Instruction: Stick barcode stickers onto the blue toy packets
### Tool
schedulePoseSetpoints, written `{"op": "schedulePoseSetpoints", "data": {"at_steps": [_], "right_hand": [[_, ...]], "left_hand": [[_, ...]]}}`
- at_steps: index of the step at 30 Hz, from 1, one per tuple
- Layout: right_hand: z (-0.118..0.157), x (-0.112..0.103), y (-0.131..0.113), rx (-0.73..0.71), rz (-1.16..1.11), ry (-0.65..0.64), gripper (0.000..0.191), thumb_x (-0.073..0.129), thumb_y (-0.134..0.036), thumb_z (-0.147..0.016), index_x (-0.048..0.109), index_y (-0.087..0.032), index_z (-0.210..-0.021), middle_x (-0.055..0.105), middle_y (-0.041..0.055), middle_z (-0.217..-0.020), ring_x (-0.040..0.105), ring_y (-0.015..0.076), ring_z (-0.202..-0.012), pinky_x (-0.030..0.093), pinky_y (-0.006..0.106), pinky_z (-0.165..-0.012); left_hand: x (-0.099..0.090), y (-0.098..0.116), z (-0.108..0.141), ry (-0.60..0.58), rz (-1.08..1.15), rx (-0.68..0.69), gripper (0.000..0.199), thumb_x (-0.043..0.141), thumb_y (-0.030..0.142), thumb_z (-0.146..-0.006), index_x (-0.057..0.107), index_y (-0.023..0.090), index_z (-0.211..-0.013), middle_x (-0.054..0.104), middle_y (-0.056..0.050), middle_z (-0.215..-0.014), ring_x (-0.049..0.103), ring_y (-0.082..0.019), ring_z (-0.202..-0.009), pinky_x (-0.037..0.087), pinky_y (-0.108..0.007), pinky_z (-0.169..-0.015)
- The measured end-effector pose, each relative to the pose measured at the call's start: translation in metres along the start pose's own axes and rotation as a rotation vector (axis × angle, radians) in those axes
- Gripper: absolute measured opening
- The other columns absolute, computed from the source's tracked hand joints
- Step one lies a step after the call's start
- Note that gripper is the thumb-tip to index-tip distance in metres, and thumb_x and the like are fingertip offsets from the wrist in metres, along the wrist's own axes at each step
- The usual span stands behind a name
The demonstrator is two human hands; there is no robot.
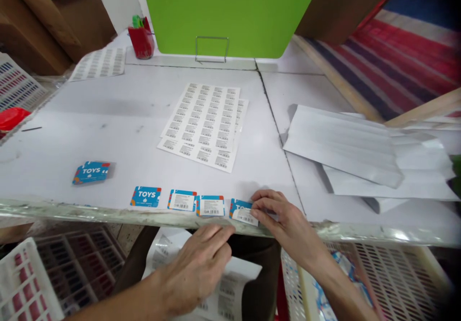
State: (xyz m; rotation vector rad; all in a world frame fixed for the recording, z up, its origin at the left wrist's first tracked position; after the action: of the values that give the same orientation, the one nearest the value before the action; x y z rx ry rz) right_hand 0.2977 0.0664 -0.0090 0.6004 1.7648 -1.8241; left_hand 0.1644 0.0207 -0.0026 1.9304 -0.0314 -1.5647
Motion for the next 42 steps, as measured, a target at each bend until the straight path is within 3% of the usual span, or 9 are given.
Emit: {"op": "schedulePoseSetpoints", "data": {"at_steps": [16,22,27,32,36,42], "right_hand": [[-0.002,0.003,0.002,0.072,-0.024,-0.013,0.019,0.048,-0.028,-0.080,0.059,-0.020,-0.067,0.056,0.0062,-0.091,0.048,0.0219,-0.091,0.040,0.038,-0.080],[-0.002,0.003,0.000,0.058,0.003,0.006,0.017,0.050,-0.023,-0.081,0.059,-0.020,-0.067,0.057,0.0057,-0.090,0.048,0.0214,-0.090,0.041,0.037,-0.079],[-0.002,0.003,-0.001,0.051,0.028,0.022,0.016,0.050,-0.019,-0.081,0.059,-0.020,-0.067,0.057,0.0053,-0.089,0.048,0.0211,-0.089,0.041,0.037,-0.078],[-0.002,0.003,-0.001,0.045,0.052,0.034,0.016,0.051,-0.017,-0.081,0.058,-0.019,-0.067,0.056,0.0049,-0.088,0.048,0.0206,-0.087,0.041,0.037,-0.077],[-0.002,0.004,0.000,0.022,0.085,0.039,0.016,0.050,-0.015,-0.081,0.058,-0.020,-0.069,0.056,0.0048,-0.087,0.048,0.0204,-0.085,0.042,0.036,-0.075],[-0.003,0.005,0.001,-0.004,0.171,0.065,0.010,0.055,-0.015,-0.079,0.060,-0.019,-0.071,0.057,0.0043,-0.085,0.049,0.0198,-0.082,0.044,0.035,-0.072]], "left_hand": [[-0.005,0.003,-0.001,0.052,-0.062,0.023,0.021,0.039,-0.002,-0.079,0.056,0.008,-0.083,0.050,-0.015,-0.118,0.048,-0.024,-0.102,0.044,-0.035,-0.092],[-0.003,0.002,-0.005,0.070,-0.130,0.000,0.020,0.040,-0.002,-0.078,0.056,0.010,-0.080,0.050,-0.015,-0.123,0.051,-0.022,-0.092,0.049,-0.034,-0.081],[0.003,0.007,-0.010,-0.017,-0.225,0.025,0.021,0.043,-0.003,-0.070,0.055,0.010,-0.081,0.045,-0.018,-0.128,0.052,-0.022,-0.086,0.047,-0.036,-0.078],[0.011,0.005,-0.008,-0.068,-0.262,0.005,0.023,0.049,0.001,-0.069,0.055,0.010,-0.090,0.039,-0.017,-0.134,0.051,-0.024,-0.095,0.043,-0.037,-0.082],[0.017,0.003,-0.006,-0.074,-0.286,-0.004,0.025,0.048,0.000,-0.071,0.054,0.009,-0.094,0.033,-0.015,-0.139,0.049,-0.025,-0.097,0.042,-0.038,-0.083],[0.015,0.003,-0.007,-0.045,-0.282,0.010,0.022,0.044,0.001,-0.074,0.054,0.010,-0.091,0.037,-0.016,-0.136,0.050,-0.024,-0.095,0.043,-0.038,-0.079]]}}
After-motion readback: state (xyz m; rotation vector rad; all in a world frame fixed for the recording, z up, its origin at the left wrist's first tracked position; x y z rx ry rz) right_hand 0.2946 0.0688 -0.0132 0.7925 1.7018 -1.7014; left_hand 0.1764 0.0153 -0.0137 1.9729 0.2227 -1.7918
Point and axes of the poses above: each hand's wrist, its own z-axis away from the middle knuckle, its own x-axis out of the palm, y = z × x, the point moved 9 cm from there along -z, towards the middle knuckle
